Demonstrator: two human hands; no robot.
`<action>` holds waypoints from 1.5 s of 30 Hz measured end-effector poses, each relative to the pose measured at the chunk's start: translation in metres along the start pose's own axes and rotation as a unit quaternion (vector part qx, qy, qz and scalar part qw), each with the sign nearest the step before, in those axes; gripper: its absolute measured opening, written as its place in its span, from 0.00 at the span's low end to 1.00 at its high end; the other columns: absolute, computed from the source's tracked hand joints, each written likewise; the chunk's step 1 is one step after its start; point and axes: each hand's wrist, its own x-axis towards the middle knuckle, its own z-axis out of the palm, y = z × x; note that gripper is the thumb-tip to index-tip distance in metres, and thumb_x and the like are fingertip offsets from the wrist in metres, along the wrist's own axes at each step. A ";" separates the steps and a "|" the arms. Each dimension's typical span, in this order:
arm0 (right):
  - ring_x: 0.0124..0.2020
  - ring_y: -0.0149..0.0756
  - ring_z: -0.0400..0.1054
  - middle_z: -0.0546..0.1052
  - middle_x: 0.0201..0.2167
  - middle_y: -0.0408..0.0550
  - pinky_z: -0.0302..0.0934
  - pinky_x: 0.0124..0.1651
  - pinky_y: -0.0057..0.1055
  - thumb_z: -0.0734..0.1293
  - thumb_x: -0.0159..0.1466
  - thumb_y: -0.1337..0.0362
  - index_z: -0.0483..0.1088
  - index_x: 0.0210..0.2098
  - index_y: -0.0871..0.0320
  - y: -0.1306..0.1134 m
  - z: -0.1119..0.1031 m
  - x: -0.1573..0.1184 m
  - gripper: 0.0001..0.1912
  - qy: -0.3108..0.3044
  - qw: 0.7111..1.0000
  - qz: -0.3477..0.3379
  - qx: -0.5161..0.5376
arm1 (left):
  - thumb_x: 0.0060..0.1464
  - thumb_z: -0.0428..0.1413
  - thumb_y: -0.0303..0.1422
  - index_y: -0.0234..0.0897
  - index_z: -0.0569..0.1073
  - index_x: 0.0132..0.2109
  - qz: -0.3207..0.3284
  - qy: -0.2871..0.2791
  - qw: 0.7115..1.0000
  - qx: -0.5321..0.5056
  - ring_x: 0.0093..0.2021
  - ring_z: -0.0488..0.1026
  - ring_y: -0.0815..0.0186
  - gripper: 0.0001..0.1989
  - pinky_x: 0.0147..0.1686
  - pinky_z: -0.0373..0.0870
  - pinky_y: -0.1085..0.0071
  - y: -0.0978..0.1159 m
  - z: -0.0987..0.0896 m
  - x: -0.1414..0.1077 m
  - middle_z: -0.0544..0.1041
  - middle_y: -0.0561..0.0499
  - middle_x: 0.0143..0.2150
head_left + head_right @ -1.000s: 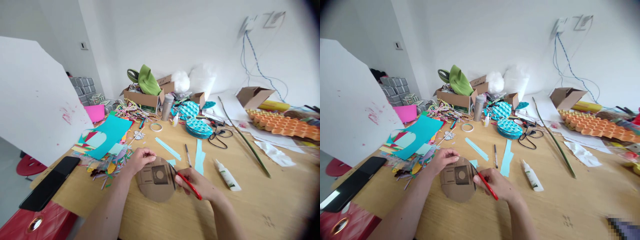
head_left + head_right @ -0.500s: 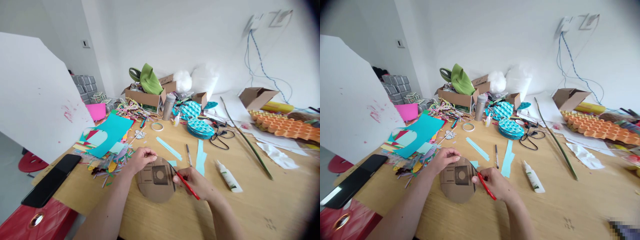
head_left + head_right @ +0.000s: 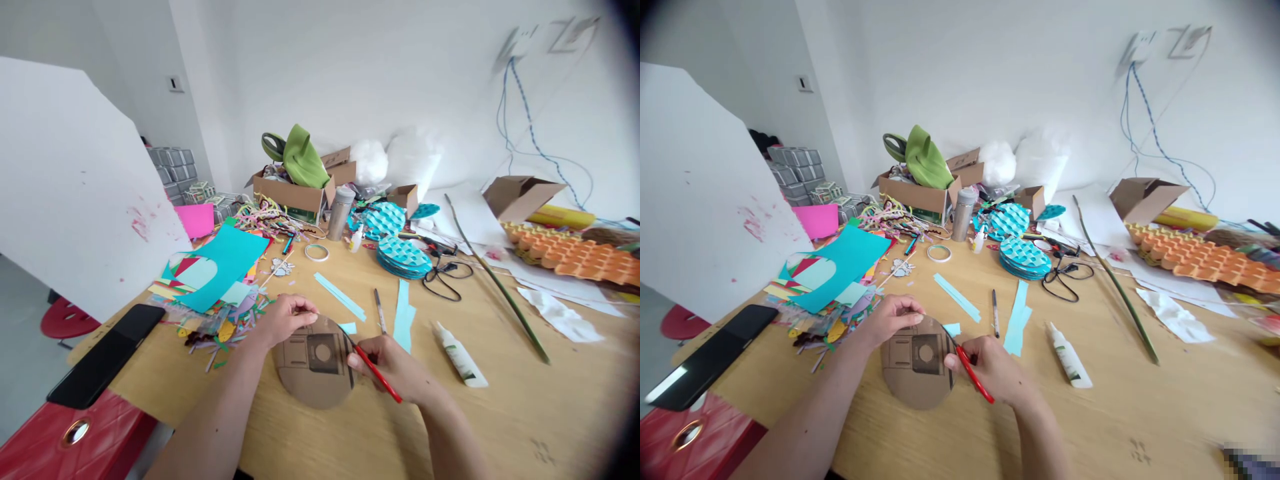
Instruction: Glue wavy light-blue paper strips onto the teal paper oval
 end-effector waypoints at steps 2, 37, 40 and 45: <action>0.16 0.25 0.52 0.58 0.13 0.38 0.44 0.18 0.23 0.62 0.56 0.34 0.54 0.18 0.56 -0.001 0.000 0.000 0.32 -0.005 1.000 0.005 0.007 | 0.46 0.61 0.36 0.34 0.78 0.33 -0.001 -0.002 1.000 0.000 0.35 0.73 0.64 0.09 0.37 0.64 0.70 0.001 0.000 0.000 0.79 0.50 0.33; 0.40 0.46 0.74 0.79 0.37 0.55 0.61 0.42 0.35 0.60 0.66 0.62 0.73 0.40 0.59 -0.026 0.052 -0.063 0.12 0.093 0.931 0.093 -0.340 | 0.47 0.63 0.38 0.37 0.78 0.36 0.129 0.436 0.889 -0.051 0.30 0.68 0.68 0.10 0.33 0.64 0.73 0.002 -0.008 0.002 0.75 0.54 0.29; 0.41 0.44 0.72 0.78 0.39 0.54 0.61 0.44 0.35 0.60 0.67 0.62 0.73 0.42 0.58 -0.012 0.067 -0.065 0.11 0.134 0.933 0.083 -0.325 | 0.55 0.59 0.36 0.39 0.78 0.37 0.227 0.403 0.878 0.123 0.36 0.71 0.64 0.06 0.40 0.66 0.69 0.018 0.002 -0.013 0.77 0.50 0.34; 0.41 0.44 0.69 0.74 0.38 0.54 0.63 0.43 0.38 0.61 0.65 0.67 0.74 0.39 0.57 0.002 0.088 -0.065 0.09 0.200 0.908 0.033 -0.367 | 0.60 0.54 0.29 0.39 0.76 0.41 0.347 0.291 0.852 0.264 0.39 0.72 0.63 0.06 0.42 0.67 0.67 0.031 0.010 -0.038 0.77 0.49 0.36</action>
